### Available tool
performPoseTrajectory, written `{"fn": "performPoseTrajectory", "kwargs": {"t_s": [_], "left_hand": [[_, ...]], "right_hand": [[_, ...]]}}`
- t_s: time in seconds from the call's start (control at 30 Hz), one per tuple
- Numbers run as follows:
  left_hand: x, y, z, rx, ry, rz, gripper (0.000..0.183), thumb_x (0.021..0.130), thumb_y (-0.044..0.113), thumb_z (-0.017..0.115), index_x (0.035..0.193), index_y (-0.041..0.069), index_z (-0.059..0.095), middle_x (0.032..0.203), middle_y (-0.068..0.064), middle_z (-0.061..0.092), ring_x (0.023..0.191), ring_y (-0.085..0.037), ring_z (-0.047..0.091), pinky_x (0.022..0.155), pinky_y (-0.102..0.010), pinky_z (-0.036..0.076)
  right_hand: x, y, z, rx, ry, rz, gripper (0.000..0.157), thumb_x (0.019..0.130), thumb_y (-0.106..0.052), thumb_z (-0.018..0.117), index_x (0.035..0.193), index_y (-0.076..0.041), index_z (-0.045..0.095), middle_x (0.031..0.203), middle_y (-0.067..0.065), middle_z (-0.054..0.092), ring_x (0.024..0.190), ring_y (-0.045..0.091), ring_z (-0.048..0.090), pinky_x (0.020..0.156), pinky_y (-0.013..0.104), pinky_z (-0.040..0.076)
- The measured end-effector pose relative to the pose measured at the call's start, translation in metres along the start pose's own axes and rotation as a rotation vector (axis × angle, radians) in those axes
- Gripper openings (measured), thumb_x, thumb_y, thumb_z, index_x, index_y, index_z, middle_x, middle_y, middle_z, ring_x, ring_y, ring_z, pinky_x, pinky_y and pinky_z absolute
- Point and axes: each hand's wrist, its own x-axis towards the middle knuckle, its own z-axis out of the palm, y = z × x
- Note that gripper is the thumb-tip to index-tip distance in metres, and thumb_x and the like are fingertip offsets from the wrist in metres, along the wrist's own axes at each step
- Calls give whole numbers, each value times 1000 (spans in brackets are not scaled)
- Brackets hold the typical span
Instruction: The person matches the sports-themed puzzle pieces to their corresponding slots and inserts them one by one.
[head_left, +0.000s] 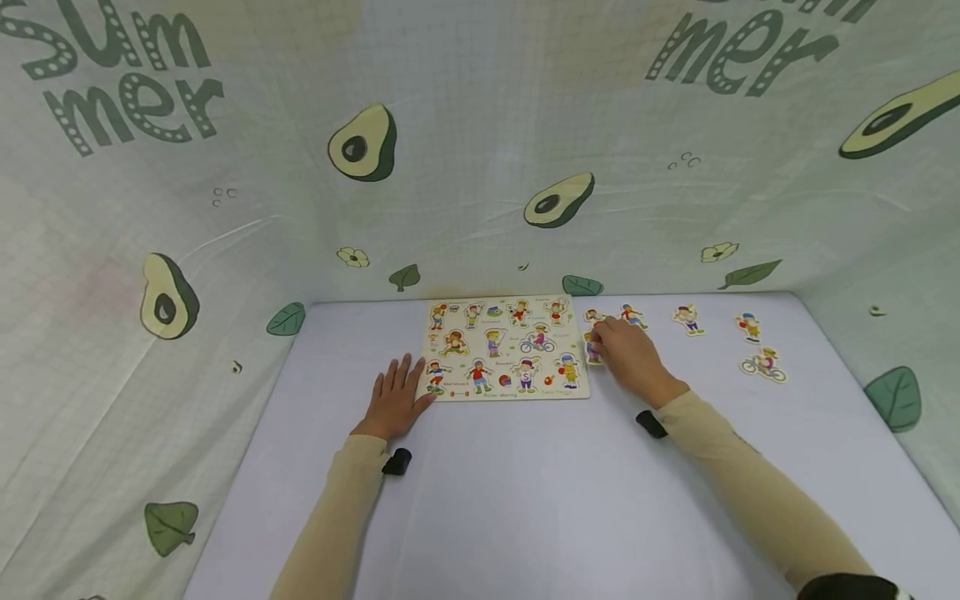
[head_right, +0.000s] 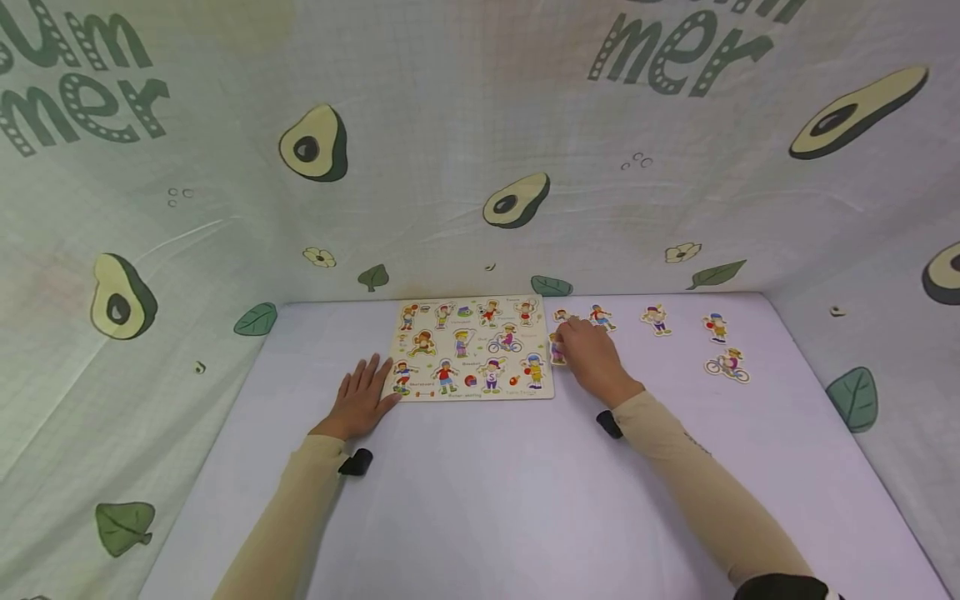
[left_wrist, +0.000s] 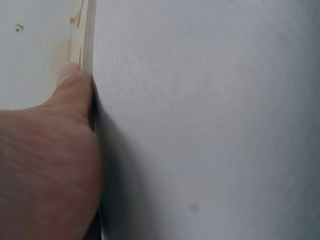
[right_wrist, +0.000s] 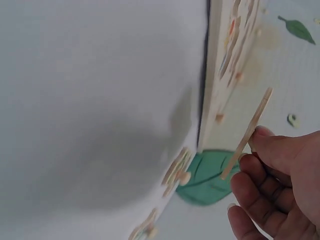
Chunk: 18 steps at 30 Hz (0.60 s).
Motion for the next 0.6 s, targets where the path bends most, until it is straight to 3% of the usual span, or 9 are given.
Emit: {"fn": "performPoseTrajectory", "kwargs": {"t_s": [0.23, 0.6], "left_hand": [[-2, 8, -9, -1, -26, -21, 75, 111, 39, 52, 169, 4, 18, 176, -25, 5, 162, -48, 0, 129, -64, 2], [-7, 14, -13, 10, -18, -33, 72, 112, 37, 53, 168, 4, 22, 176, -25, 9, 162, -47, 4, 129, -64, 4]], "right_hand": [[24, -28, 11, 15, -22, -45, 17, 103, -10, 70, 115, 3, 70, 108, 14, 69, 104, 33, 66, 93, 50, 54], [54, -66, 25, 13, -3, -175, 11, 103, -9, 70, 111, -1, 71, 105, 11, 69, 101, 28, 67, 93, 47, 55]]}}
